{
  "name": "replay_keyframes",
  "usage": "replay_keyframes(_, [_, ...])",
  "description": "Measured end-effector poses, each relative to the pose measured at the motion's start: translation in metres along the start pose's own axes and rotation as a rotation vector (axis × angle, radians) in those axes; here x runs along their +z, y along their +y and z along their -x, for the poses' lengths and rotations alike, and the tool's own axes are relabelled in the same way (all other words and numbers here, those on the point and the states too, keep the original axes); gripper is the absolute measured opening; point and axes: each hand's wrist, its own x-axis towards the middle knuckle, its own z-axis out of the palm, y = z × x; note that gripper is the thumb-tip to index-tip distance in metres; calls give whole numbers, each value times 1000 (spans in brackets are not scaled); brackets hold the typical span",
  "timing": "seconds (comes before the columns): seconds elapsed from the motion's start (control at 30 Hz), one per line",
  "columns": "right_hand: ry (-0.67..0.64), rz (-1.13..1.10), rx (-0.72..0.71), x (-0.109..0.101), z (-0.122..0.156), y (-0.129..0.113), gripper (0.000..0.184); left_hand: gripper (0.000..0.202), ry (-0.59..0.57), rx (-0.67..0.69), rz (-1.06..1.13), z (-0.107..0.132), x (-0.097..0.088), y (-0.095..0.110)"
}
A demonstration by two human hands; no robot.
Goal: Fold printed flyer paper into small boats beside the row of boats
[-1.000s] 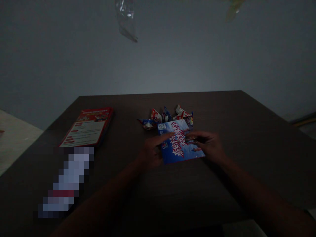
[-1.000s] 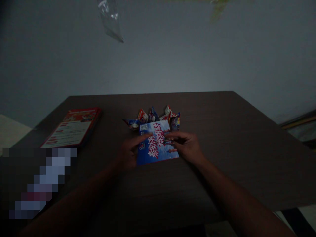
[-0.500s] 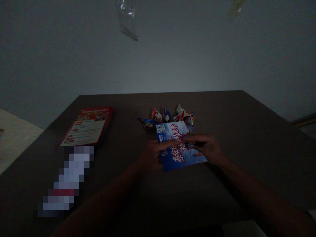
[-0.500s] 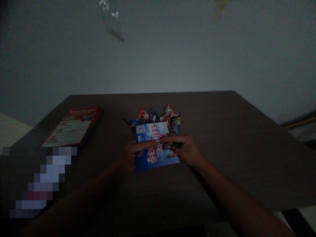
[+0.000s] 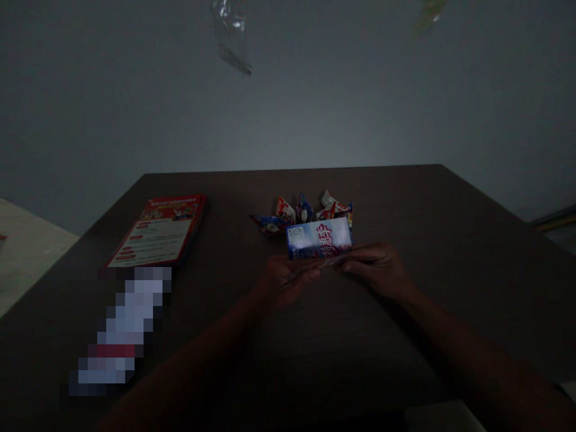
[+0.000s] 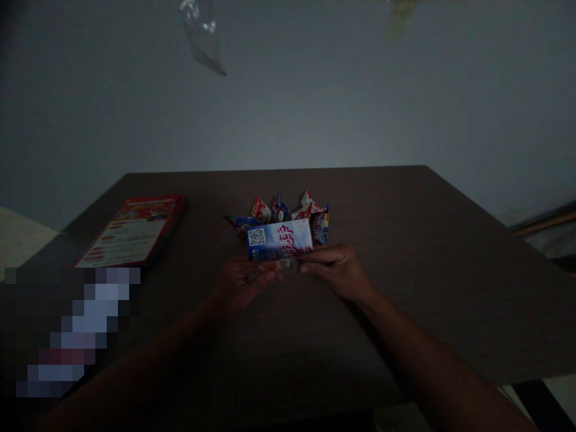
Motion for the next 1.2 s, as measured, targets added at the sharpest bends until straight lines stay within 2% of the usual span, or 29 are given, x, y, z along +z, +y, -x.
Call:
replay_keyframes(0.13, [11,-9,-12,0,1,3,21,33,22,-66,46,1,1,-3])
replay_keyframes(0.3, [7,2,-5,-3,2,8,27,35,43,-60,142,-2,0,-2])
replay_keyframes(0.5, [35,45,-28,-2,2,2,35,38,56,-112,175,-2,-1,0])
replay_keyframes(0.7, [133,40,-2,0,2,-1,40,40,78,-130,196,-2,-1,-2])
replay_keyframes(0.9, [289,15,61,0,1,-1,41,38,114,-132,206,-3,-5,-2])
replay_keyframes(1.07, [315,12,87,-2,1,-2,34,34,257,-138,287,-3,-7,-4])
replay_keyframes(1.2, [265,52,95,-4,2,0,32,31,407,-198,389,-4,-6,-15])
